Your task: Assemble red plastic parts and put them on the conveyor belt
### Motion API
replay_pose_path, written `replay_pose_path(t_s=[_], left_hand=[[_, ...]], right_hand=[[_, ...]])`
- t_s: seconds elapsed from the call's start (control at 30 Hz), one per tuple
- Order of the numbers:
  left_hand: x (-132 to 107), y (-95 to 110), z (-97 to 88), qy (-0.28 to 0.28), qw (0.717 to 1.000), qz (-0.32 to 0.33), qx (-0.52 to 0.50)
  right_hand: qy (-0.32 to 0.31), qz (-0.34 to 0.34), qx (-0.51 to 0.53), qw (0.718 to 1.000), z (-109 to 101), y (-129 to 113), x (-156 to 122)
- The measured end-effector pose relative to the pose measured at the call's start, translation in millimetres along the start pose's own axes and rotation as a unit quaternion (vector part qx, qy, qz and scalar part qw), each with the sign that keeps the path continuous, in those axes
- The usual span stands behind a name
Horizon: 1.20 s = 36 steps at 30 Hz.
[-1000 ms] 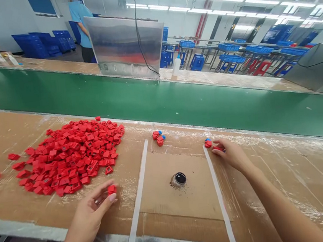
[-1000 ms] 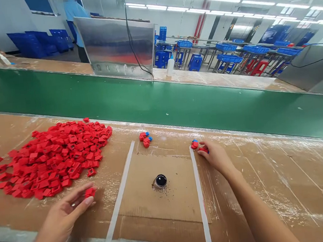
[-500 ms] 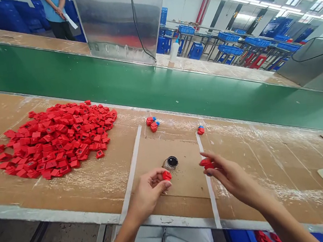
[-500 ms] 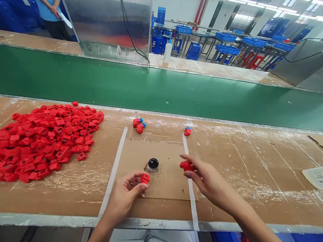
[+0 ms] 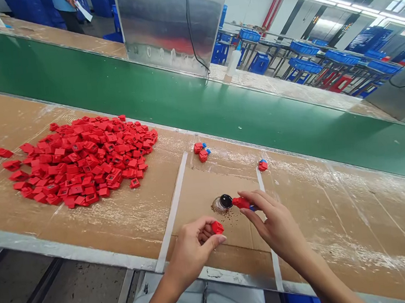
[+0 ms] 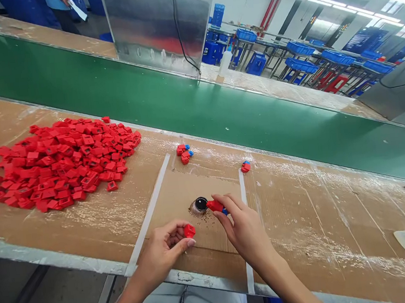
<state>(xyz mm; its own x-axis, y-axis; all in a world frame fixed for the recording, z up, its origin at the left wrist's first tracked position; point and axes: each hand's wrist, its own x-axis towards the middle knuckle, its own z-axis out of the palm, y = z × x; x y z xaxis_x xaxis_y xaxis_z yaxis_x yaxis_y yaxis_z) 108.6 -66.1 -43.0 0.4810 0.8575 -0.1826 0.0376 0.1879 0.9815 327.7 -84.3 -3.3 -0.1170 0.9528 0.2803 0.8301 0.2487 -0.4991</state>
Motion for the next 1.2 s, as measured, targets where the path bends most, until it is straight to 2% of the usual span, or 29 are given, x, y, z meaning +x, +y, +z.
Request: replay_pose_path(t_s=[0.17, 0.67, 1.2], left_hand=[[0, 4, 0.5, -0.004, 1.0, -0.001, -0.001], [-3, 8, -0.9, -0.011, 1.0, -0.003, 0.003], [-2, 10, -1.1, -0.01, 1.0, -0.002, 0.005]], right_hand=[[0.016, -0.017, -0.01, 1.0, 0, -2, 4], [-0.011, -0.039, -0.014, 0.999, -1, -4, 6], [-0.007, -0.072, -0.044, 0.996, -4, -7, 9]])
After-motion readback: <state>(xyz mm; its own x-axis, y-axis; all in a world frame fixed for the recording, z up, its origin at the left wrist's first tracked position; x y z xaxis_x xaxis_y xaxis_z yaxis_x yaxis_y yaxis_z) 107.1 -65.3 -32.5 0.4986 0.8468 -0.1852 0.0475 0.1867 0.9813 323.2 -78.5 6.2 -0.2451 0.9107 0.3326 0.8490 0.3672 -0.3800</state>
